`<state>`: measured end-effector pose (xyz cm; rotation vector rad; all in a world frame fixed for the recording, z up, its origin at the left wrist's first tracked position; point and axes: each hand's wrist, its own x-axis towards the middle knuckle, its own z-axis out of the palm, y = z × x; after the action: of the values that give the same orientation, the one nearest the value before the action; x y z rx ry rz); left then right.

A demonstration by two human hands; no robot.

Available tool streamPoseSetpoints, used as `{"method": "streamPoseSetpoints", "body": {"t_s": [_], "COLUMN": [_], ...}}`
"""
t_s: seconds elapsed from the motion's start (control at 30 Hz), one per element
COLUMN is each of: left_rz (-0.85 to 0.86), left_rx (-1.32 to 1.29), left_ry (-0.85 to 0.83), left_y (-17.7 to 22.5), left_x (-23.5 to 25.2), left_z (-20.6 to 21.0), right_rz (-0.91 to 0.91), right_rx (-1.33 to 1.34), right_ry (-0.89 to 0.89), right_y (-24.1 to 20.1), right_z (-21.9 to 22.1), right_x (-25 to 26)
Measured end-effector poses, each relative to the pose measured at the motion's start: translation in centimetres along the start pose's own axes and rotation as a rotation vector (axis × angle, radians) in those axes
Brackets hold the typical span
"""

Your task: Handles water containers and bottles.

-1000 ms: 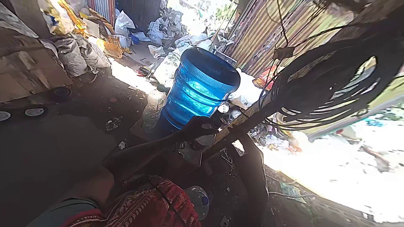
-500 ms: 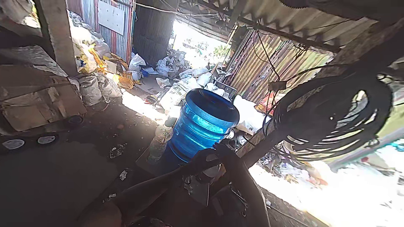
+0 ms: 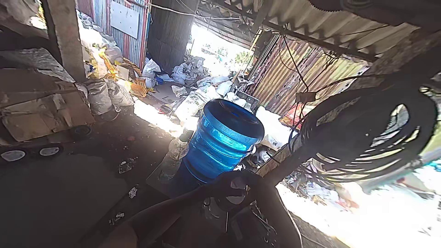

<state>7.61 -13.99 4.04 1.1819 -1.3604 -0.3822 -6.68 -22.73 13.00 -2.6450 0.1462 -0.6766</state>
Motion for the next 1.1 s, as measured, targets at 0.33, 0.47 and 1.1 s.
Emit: {"method": "streamPoseSetpoints", "body": {"t_s": [0.33,0.47,1.1], "left_rz": [0.144,0.147,-0.063], "left_rx": [-0.094,-0.059,0.362], "left_ry": [-0.001,0.084,0.406], "left_y": [-3.6,-4.0,-0.3], "left_x": [0.5,0.4,-1.2], "left_z": [0.3,1.0,5.1], "right_rz": [-0.141,-0.173,0.011], "right_rx": [0.026,0.050,0.043], "right_ry": [0.004,0.037,0.088], "right_y": [3.7,3.8,1.1], "right_z": [-0.2,-0.2,-0.8], "right_x": [1.0,1.2,-1.2]}}
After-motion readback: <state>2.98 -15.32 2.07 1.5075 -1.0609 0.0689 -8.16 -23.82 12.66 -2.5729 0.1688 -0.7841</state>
